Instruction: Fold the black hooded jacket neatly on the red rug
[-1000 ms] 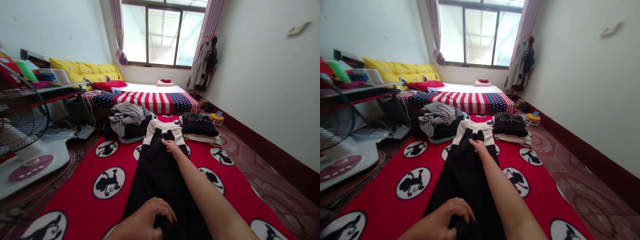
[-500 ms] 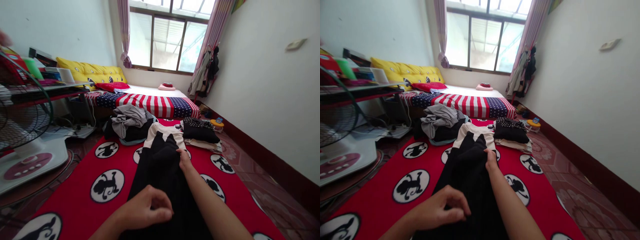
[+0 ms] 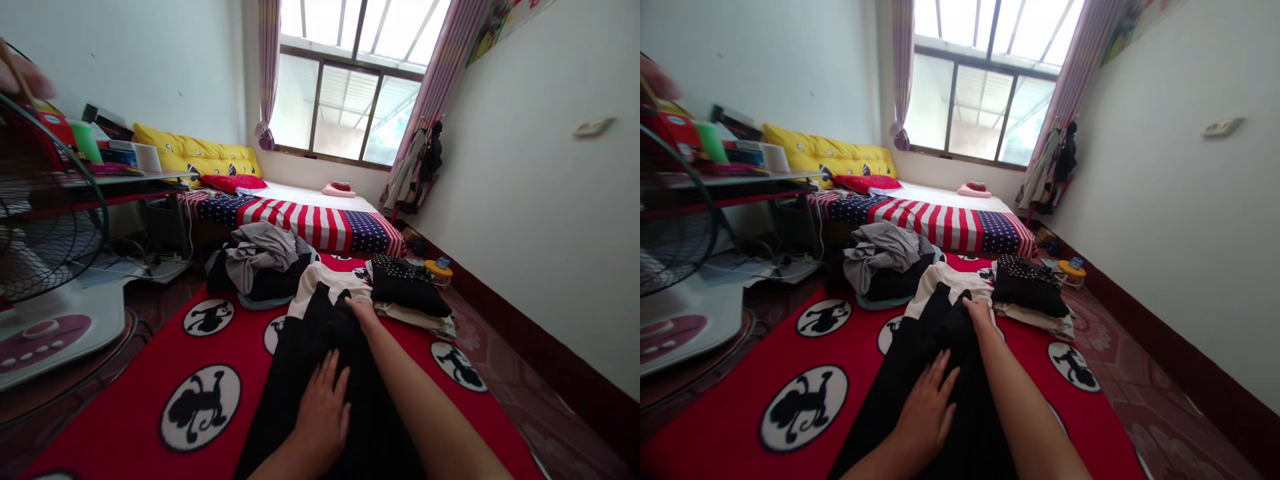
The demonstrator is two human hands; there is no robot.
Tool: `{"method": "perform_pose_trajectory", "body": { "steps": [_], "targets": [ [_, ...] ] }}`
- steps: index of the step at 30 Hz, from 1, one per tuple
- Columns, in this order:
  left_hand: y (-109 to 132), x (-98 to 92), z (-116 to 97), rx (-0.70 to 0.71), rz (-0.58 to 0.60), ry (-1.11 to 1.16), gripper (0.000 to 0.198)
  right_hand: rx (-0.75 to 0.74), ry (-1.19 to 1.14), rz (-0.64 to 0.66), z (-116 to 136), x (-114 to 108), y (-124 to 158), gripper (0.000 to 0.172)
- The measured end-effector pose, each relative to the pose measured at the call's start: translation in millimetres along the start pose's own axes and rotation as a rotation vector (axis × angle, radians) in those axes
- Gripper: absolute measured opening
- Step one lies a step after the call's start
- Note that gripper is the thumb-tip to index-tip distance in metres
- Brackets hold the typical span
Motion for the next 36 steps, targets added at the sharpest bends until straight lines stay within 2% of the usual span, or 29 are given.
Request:
{"method": "perform_pose_trajectory", "body": {
  "steps": [5, 8, 11, 14, 19, 22, 25, 27, 28, 30, 32, 33, 34, 36],
  "targets": [
    [-1.9, -10.8, -4.8, -0.131, -0.104, 0.008, 0.085, -0.091, 0.005, -0.233, 9.3, -2.2, -11.4, 0.036],
    [-4.1, -12.5, -5.6, -0.194, -0.072, 0.051, 0.09, -0.189, 0.062, -0.341, 11.4, -7.0, -9.7, 0.042],
    [-4.7, -10.4, -3.7, -0.219, -0.034, 0.074, 0.086, -0.223, 0.168, -0.384, 4.2, -8.2, -6.9, 0.035],
    [-4.1, -7.8, -1.9, -0.194, -0.02, 0.088, 0.079, -0.207, 0.296, -0.376, -9.7, -6.1, -7.0, 0.027],
    [-4.2, -5.4, 0.8, -0.191, -0.004, 0.111, 0.076, -0.179, 0.53, -0.27, -26.3, -1.9, -11.9, 0.019],
    [-4.4, -5.0, 1.5, -0.198, 0.008, 0.108, 0.073, -0.195, 0.638, -0.21, -20.0, -0.6, -12.1, 0.015],
    [-4.5, -3.9, 1.5, -0.198, 0.018, 0.099, 0.07, -0.291, 0.712, -0.165, 2.0, 3.6, -3.4, 0.023],
    [-4.5, -2.7, 1.7, -0.198, 0.024, 0.096, 0.069, -0.459, 0.745, -0.06, 21.7, 11.1, 9.5, 0.026],
    [-4.5, -2.1, 1.9, -0.198, 0.026, 0.096, 0.069, -0.553, 0.746, 0.059, 30.8, 16.5, 17.8, 0.023],
    [-4.3, -1.5, 2.5, -0.2, 0.03, 0.1, 0.068, -0.692, 0.726, 0.413, 43.9, 28.3, 36.3, 0.017],
    [-3.9, -2.2, 2.6, -0.2, 0.023, 0.106, 0.067, -0.722, 0.699, 0.725, 49.0, 36.1, 52.5, 0.013],
    [-3.7, -3.3, 2.2, -0.193, 0.013, 0.109, 0.067, -0.718, 0.687, 0.805, 49.2, 37.7, 57.8, 0.011],
    [-3.7, -4.7, 1.4, -0.182, -0.002, 0.11, 0.066, -0.711, 0.666, 0.823, 48.0, 37.9, 60.9, 0.009],
    [-4.1, -7.9, -0.7, -0.147, -0.037, 0.106, 0.066, -0.694, 0.578, 0.735, 42.3, 35.8, 62.0, 0.008]
  ]
}}
Point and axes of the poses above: each hand's wrist, its own y-axis away from the middle knuckle, its own x-axis out of the palm, z = x × y, the point moved 2 cm from there along -y, towards the middle knuckle, and after that the axes turned 5 degrees about -y, right-handed, at the moved point
